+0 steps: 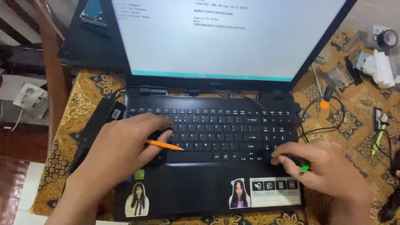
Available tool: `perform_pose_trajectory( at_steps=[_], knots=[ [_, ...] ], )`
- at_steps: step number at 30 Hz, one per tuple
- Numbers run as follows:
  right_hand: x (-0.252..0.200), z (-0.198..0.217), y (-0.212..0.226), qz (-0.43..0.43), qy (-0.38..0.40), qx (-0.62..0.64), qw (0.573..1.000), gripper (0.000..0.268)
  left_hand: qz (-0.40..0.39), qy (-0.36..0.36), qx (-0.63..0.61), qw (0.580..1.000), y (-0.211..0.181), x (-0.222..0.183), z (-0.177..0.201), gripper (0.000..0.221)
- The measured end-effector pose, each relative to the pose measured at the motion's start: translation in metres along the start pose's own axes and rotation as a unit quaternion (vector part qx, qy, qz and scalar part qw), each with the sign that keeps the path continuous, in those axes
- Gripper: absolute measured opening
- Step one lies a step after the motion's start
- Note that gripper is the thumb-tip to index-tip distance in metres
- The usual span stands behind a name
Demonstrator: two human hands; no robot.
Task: Disassembling a laptop chassis using plastic prying tools and checking system information in the BIOS menu.
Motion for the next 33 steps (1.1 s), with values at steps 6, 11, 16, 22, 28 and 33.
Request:
perform_pose_trajectory(
  at_steps=[6, 11, 16, 22, 28, 33],
  knots=[
    [0.005, -0.003, 0.021, 0.061, -0.005, 0.080, 0.995, 0.023, -0.055, -0.094, 0.027, 0.994, 0.001, 0.000, 0.001, 0.022],
    [0.008, -0.021, 0.007, 0.003, 0.058, 0.054, 0.997, 0.027, -0.077, -0.072, -0.008, 0.994, 0.002, 0.004, -0.001, 0.022],
    [0.007, -0.022, 0.004, -0.037, 0.076, 0.012, 0.996, 0.030, -0.113, -0.033, -0.020, 0.993, -0.002, 0.003, -0.004, 0.023],
    [0.006, -0.019, 0.008, -0.009, 0.057, -0.004, 0.998, 0.027, -0.161, 0.018, -0.093, 0.983, -0.009, 0.001, -0.003, 0.033],
    [0.008, -0.014, 0.016, -0.008, 0.045, -0.008, 0.999, 0.025, -0.203, -0.031, -0.048, 0.977, -0.012, 0.000, 0.003, 0.029],
    [0.008, -0.019, 0.008, -0.036, 0.076, 0.026, 0.996, 0.028, -0.182, 0.016, -0.051, 0.982, -0.012, 0.000, -0.001, 0.026]
  ],
)
Point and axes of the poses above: each hand's wrist, its own x-axis towards the middle knuckle, its own z-axis out of the back of the hand, y = z × x, the point moved 4 cm from there along x, towards the middle knuckle, and after that the axes turned 6 degrees about -y, right-handed, at the moved point
